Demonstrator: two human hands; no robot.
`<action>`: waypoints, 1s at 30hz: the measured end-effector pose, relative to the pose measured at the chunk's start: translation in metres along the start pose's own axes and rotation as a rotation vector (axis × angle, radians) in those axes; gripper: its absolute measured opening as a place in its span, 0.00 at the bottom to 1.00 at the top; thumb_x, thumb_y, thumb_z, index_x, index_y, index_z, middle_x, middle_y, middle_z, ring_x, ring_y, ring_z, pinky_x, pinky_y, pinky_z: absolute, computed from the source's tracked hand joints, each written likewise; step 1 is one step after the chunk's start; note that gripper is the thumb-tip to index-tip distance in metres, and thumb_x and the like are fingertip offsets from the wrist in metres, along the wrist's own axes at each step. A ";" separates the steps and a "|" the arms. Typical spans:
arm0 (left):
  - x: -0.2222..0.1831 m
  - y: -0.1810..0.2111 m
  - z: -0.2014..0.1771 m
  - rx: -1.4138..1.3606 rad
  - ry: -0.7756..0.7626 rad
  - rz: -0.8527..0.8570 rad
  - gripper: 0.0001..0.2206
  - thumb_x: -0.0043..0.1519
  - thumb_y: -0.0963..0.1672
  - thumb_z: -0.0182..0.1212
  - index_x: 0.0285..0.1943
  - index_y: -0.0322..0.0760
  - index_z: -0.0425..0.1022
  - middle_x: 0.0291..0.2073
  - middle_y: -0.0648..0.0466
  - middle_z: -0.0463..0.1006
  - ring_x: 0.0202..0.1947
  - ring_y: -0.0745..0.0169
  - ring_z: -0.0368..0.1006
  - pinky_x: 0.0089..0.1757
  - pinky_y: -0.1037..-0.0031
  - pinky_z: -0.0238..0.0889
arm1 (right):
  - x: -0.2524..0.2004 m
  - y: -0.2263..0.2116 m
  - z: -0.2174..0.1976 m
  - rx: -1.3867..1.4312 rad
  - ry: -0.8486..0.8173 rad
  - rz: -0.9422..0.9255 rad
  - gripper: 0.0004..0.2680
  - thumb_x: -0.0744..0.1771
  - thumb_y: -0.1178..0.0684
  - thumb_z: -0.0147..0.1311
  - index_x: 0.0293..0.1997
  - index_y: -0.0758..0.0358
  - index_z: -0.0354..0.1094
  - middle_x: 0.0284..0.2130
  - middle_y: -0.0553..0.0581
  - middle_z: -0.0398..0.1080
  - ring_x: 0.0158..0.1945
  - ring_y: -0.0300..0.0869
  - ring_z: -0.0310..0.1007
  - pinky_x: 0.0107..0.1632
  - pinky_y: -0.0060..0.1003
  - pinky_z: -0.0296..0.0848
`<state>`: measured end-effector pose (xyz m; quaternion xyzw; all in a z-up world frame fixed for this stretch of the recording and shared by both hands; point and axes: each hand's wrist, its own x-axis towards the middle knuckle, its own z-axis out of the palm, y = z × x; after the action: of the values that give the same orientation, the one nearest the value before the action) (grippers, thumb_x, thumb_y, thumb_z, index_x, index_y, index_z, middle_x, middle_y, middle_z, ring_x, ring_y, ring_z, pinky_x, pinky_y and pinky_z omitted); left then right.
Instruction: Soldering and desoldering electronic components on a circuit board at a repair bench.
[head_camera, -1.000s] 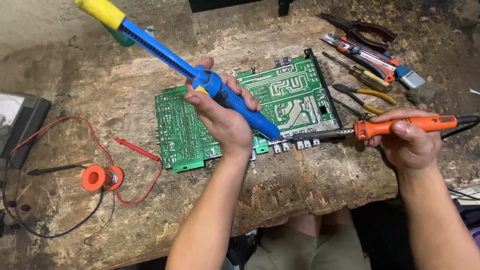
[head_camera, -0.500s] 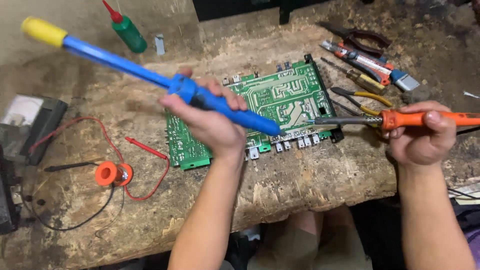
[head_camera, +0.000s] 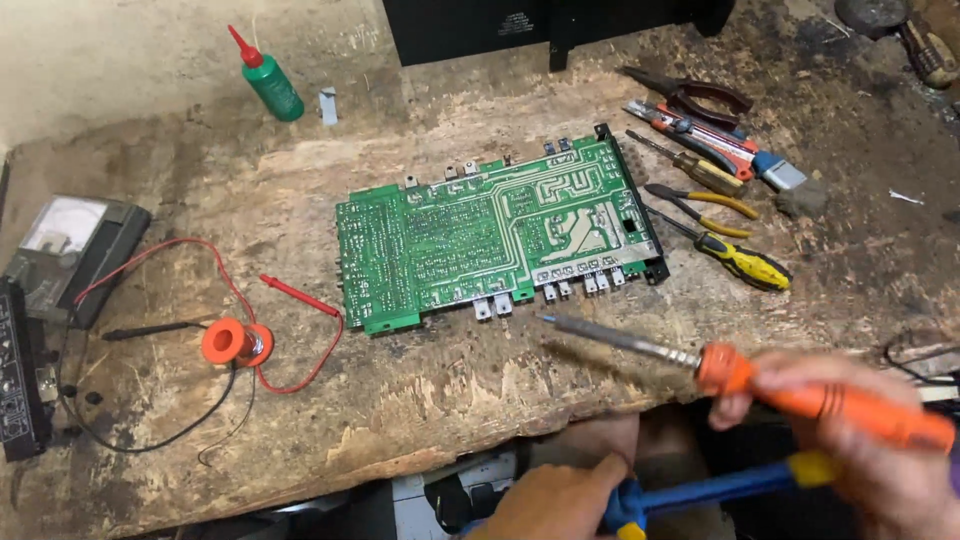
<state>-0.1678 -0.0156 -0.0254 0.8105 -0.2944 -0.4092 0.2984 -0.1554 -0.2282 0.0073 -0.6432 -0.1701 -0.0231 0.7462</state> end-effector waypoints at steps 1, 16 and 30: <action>-0.002 0.015 -0.004 -0.002 0.003 0.000 0.20 0.48 0.45 0.50 0.49 0.38 0.54 0.32 0.41 0.69 0.31 0.38 0.66 0.31 0.54 0.58 | 0.002 0.001 0.007 0.000 -0.004 0.000 0.12 0.61 0.46 0.51 0.37 0.67 0.65 0.25 0.64 0.71 0.28 0.50 0.75 0.43 0.44 0.70; 0.035 0.029 0.011 -0.558 0.519 -0.101 0.25 0.36 0.61 0.51 0.36 0.51 0.66 0.20 0.65 0.68 0.20 0.76 0.61 0.26 0.81 0.57 | 0.003 0.012 -0.012 0.100 0.193 -0.393 0.09 0.63 0.49 0.46 0.43 0.60 0.58 0.46 0.75 0.57 0.43 0.58 0.66 0.51 0.54 0.64; 0.048 0.041 -0.037 -1.607 1.057 -0.157 0.14 0.56 0.44 0.44 0.49 0.33 0.59 0.31 0.50 0.67 0.15 0.70 0.59 0.15 0.86 0.56 | -0.012 0.053 -0.057 -1.086 0.629 -0.423 0.05 0.67 0.62 0.47 0.45 0.74 0.58 0.41 0.67 0.59 0.47 0.55 0.58 0.55 0.42 0.55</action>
<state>-0.1225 -0.0675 -0.0009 0.4611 0.3010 -0.0897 0.8299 -0.1406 -0.2765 -0.0529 -0.8433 -0.0309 -0.4385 0.3091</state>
